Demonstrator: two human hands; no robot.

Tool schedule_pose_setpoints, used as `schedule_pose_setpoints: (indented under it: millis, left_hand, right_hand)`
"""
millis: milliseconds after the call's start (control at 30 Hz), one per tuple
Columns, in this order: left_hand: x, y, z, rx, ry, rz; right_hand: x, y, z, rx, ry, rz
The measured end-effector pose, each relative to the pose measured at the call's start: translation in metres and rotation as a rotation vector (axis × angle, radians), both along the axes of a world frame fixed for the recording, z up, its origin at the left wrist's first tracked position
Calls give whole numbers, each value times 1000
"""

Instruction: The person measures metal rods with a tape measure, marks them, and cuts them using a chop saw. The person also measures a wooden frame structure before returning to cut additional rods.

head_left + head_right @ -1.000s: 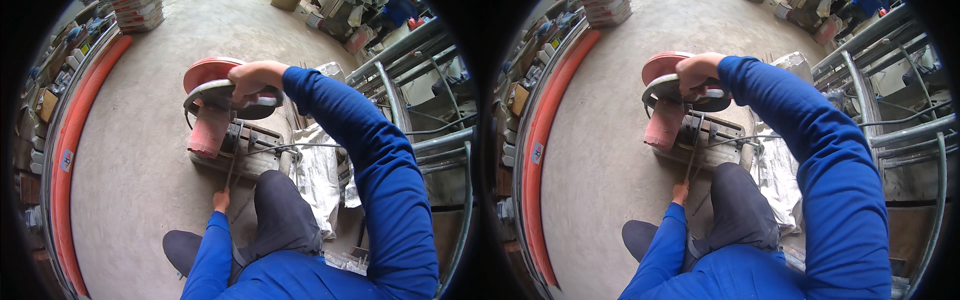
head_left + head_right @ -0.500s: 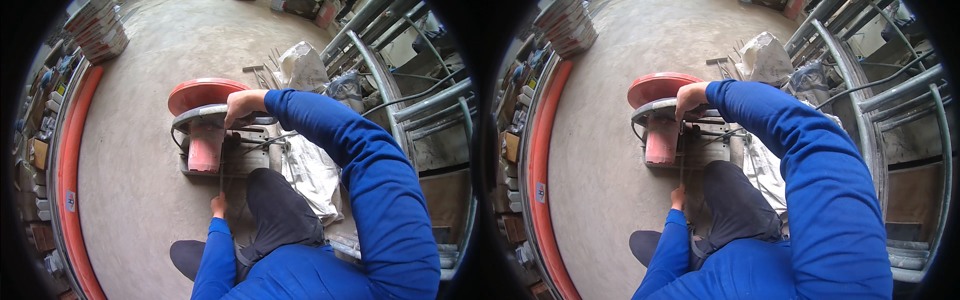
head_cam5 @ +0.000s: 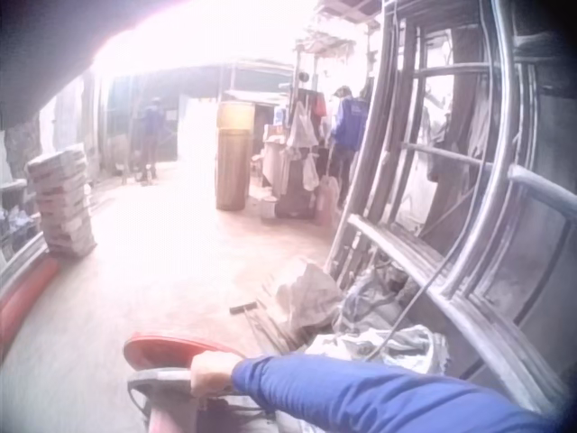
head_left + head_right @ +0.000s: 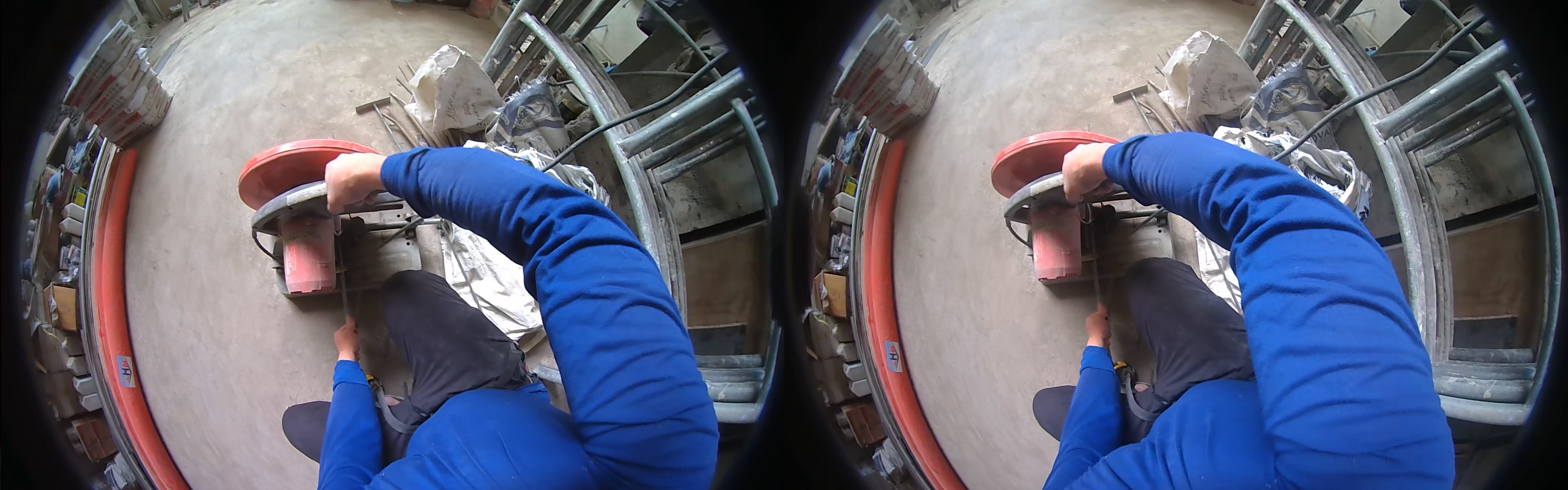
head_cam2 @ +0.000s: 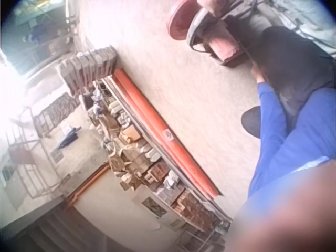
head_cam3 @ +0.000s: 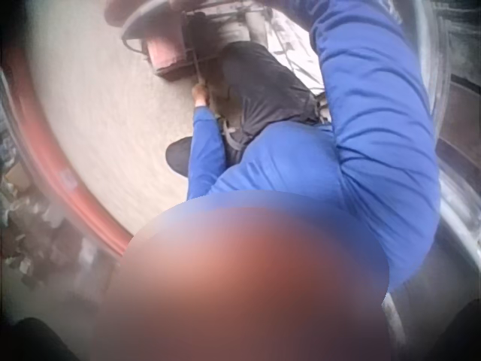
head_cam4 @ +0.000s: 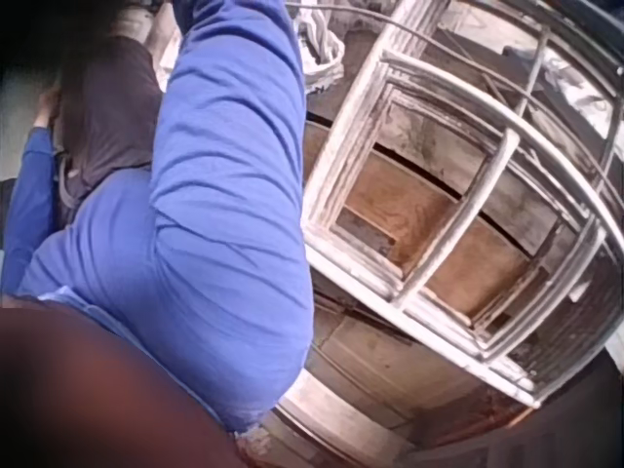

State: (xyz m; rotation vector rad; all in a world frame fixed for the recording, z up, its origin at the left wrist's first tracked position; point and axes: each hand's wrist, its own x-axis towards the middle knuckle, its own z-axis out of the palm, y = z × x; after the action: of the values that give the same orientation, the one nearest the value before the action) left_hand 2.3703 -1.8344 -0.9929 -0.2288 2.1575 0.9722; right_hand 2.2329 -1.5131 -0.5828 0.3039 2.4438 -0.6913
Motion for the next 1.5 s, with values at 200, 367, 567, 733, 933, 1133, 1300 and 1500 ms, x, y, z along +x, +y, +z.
schedule_pose_setpoints:
  millis: [200, 367, 567, 733, 933, 1133, 1300, 1500]
  left_hand:
    - [6, 0, -1, 61, -64, 156]
    - [5, -1, -14, 44, 25, 60]
    - [7, 9, 7, -62, 60, 81]
    - [7, 8, 23, -69, 57, 75]
    - [5, 5, 14, -60, 29, 52]
    - [8, 3, 24, 8, 55, 204]
    - [2, 4, 29, 13, 20, 238]
    - [-1, 0, 48, 22, -57, 225]
  right_hand:
    - [3, 1, -2, 41, -7, 14]
    - [2, 3, -8, 101, 23, 76]
    - [2, 2, -12, 236, 98, 136]
    - [2, 3, -13, 206, 86, 95]
    - [3, 2, -16, 214, 112, 75]
    - [6, 1, -16, 202, 146, 63]
    - [9, 1, -16, 178, 169, 47]
    - [11, 2, -17, 170, 163, 35]
